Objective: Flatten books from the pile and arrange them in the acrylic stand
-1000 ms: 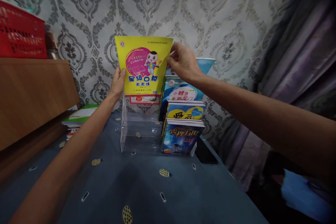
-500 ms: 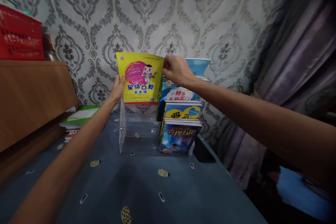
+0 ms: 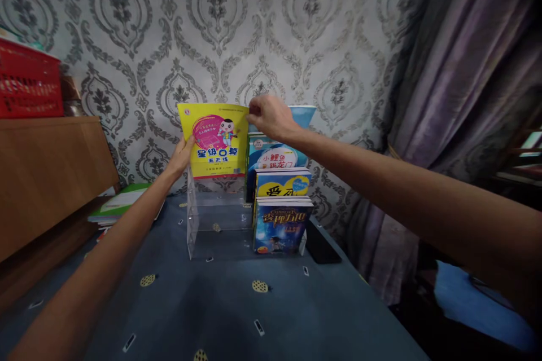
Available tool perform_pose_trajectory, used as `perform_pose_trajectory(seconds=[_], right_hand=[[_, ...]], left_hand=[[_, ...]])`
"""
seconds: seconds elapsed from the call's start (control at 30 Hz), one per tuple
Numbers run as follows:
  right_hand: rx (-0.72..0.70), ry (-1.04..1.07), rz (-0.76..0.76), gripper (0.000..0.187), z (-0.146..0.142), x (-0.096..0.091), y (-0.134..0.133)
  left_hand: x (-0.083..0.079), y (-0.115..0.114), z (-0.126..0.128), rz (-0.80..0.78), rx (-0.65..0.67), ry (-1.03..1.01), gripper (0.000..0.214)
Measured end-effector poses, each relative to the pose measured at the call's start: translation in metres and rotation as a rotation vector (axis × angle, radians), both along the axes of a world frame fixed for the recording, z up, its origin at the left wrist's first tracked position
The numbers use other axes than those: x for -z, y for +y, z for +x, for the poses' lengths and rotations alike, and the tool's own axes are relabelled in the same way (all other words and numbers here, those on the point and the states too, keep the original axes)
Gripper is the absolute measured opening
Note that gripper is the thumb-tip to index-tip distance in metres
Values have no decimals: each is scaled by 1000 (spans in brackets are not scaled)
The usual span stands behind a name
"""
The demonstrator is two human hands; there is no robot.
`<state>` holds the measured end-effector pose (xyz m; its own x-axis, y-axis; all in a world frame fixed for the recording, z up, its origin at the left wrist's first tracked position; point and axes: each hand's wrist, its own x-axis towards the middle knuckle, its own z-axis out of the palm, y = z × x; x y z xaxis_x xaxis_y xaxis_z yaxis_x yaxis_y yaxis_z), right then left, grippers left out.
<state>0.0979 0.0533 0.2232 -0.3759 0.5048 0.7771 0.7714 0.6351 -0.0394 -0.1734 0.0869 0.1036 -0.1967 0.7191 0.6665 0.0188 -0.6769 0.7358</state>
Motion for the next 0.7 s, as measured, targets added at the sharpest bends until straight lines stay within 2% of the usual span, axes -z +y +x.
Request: perform_pose_trajectory(seconds=[0.07, 0.13, 0.27, 0.33, 0.7], right_hand=[[-2, -19, 85, 24, 0, -5, 4], [-32, -51, 105, 33, 0, -11, 11], [-114, -148, -43, 37, -3, -26, 23], [-130, -159, -58, 37, -4, -30, 24], [-153, -81, -81, 41, -3, -25, 17]], left_hand=[[-2, -1, 0, -3, 14, -12, 52], [-3, -1, 0, 4, 26, -35, 53], [-5, -1, 1, 15, 36, -59, 53], [-6, -1, 2, 1, 32, -60, 53], [-4, 2, 10, 28, 36, -109, 50]])
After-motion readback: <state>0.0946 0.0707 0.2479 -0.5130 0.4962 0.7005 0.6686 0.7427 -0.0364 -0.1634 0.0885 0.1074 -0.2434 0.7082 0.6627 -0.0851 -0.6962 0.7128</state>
